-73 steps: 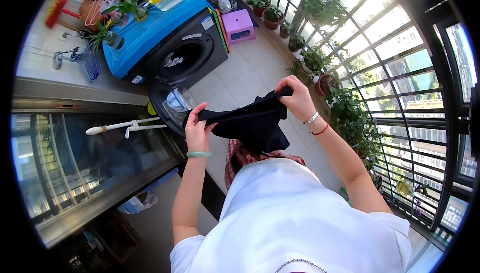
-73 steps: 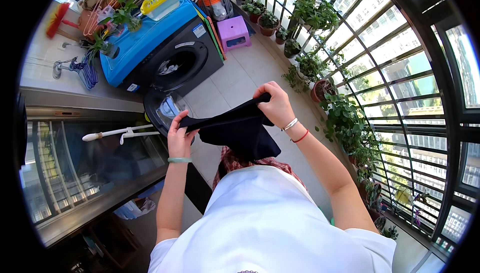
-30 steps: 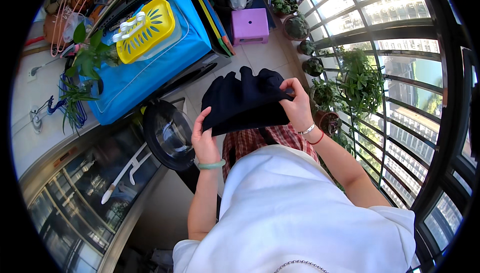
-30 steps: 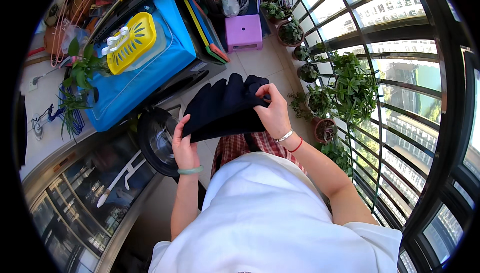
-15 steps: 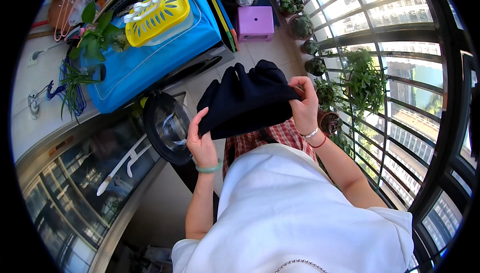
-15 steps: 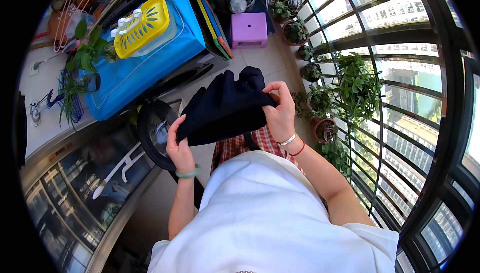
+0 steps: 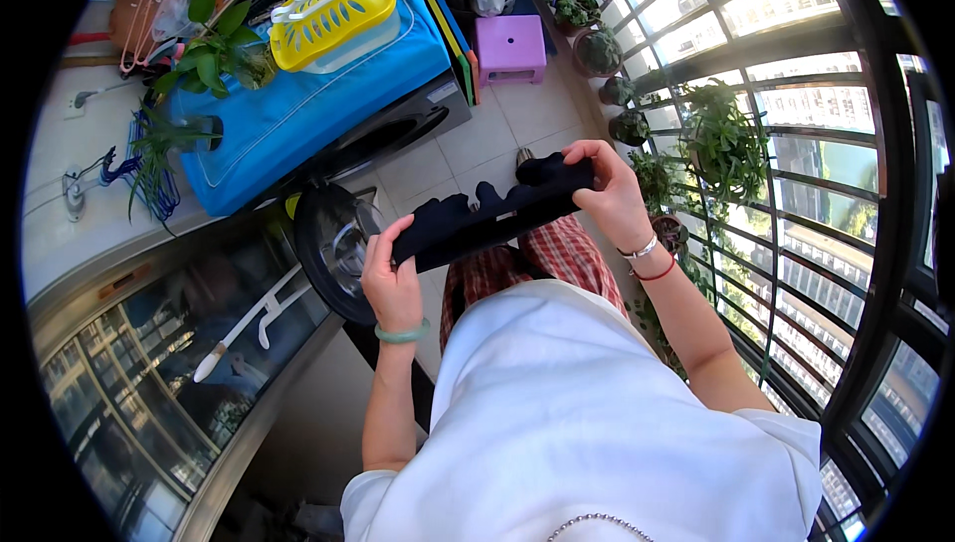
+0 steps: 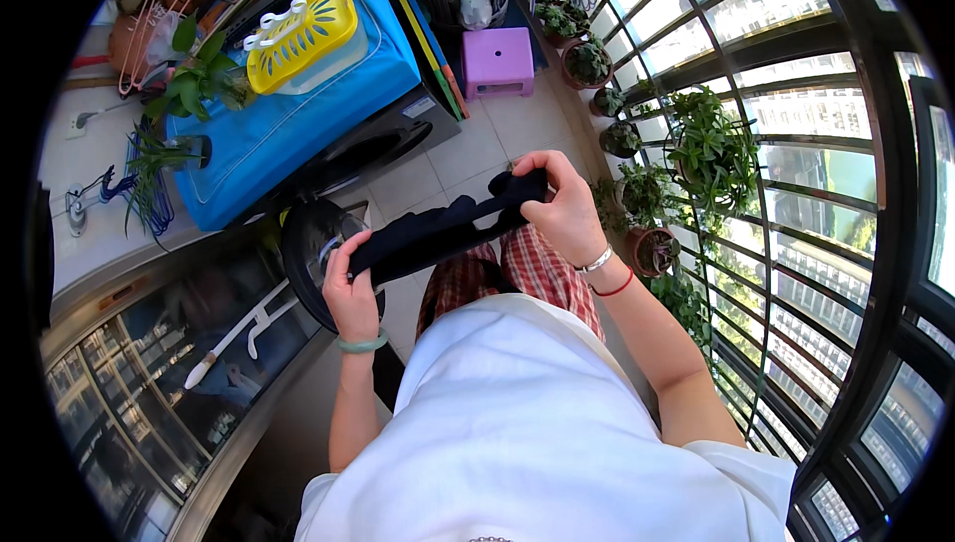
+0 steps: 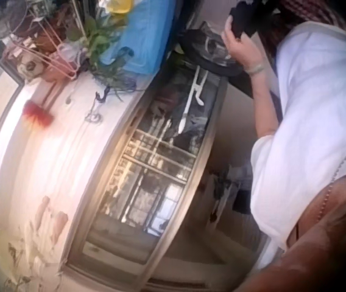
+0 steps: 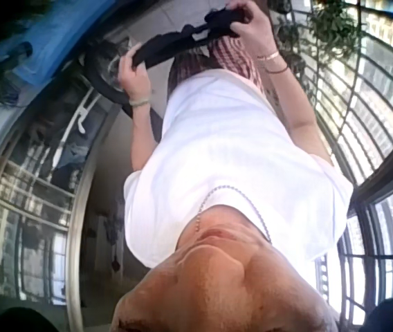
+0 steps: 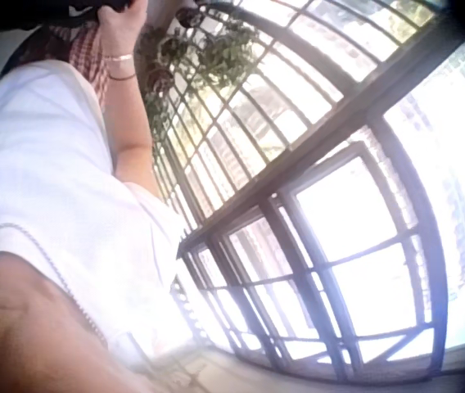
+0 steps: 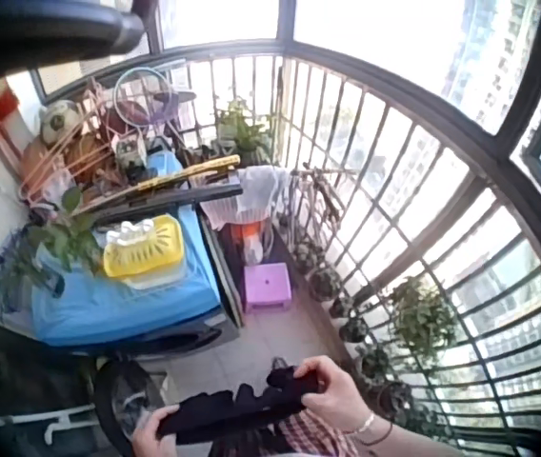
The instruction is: The person removes various garments from a washing machine, places each on a hanger, and hangs them on a nearby rack. Items handled include a grey t-shirt, a light blue t-shirt, a black t-shirt, brown shorts, a striped tank top, and a beige t-shirt.
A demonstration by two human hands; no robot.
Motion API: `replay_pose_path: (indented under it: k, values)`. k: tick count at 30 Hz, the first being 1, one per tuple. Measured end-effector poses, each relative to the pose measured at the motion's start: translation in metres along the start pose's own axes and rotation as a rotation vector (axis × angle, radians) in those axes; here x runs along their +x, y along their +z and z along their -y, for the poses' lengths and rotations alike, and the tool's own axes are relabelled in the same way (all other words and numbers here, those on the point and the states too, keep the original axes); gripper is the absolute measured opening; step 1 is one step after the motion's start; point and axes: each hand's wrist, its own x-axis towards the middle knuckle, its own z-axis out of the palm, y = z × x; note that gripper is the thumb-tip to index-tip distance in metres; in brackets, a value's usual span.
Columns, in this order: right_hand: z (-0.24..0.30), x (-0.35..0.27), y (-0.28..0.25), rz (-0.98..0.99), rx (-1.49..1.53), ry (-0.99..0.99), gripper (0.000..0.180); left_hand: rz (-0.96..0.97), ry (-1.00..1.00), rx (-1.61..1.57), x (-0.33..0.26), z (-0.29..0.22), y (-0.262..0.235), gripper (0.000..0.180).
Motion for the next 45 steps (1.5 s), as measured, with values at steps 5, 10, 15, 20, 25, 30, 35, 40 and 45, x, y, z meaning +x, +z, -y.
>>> replay_pose_path:
  k: [5,10,15,20,25,30,35,40,45]
  values:
    - [-0.016,-0.006,-0.009,-0.08,0.164,-0.153,0.04,0.05,0.371,0.456,-0.025,-0.018,0.0,0.049]
    - [-0.018,-0.014,-0.003,-0.23,0.375,-0.058,0.029,0.357,0.463,0.295,-0.039,0.002,0.024,0.05]
    - [-0.014,-0.013,0.022,-0.149,0.151,-0.2,0.026,0.428,0.339,0.132,-0.025,-0.022,0.045,0.066]
    - [0.017,0.0,0.041,-0.023,-0.227,-0.365,0.02,0.092,0.676,-0.134,0.023,-0.072,0.077,0.074]
    - [0.045,0.005,0.028,-0.022,-0.265,-0.43,0.04,0.286,0.799,-0.062,0.074,-0.101,0.071,0.065]
    - [0.001,0.013,0.029,-0.353,-0.336,-0.467,0.054,0.251,0.732,-0.153,0.082,-0.128,0.059,0.041]
    - [-0.052,0.036,0.008,-0.216,-0.265,-0.088,0.024,0.243,0.635,-0.143,0.093,-0.139,0.025,0.023]
    - [0.017,0.039,-0.01,-0.081,0.582,0.115,0.009,0.28,0.356,-0.074,0.124,-0.098,-0.017,0.016]
    - [0.058,0.032,-0.003,-0.033,0.459,0.043,0.007,0.373,0.244,-0.269,0.116,-0.079,-0.033,0.017]
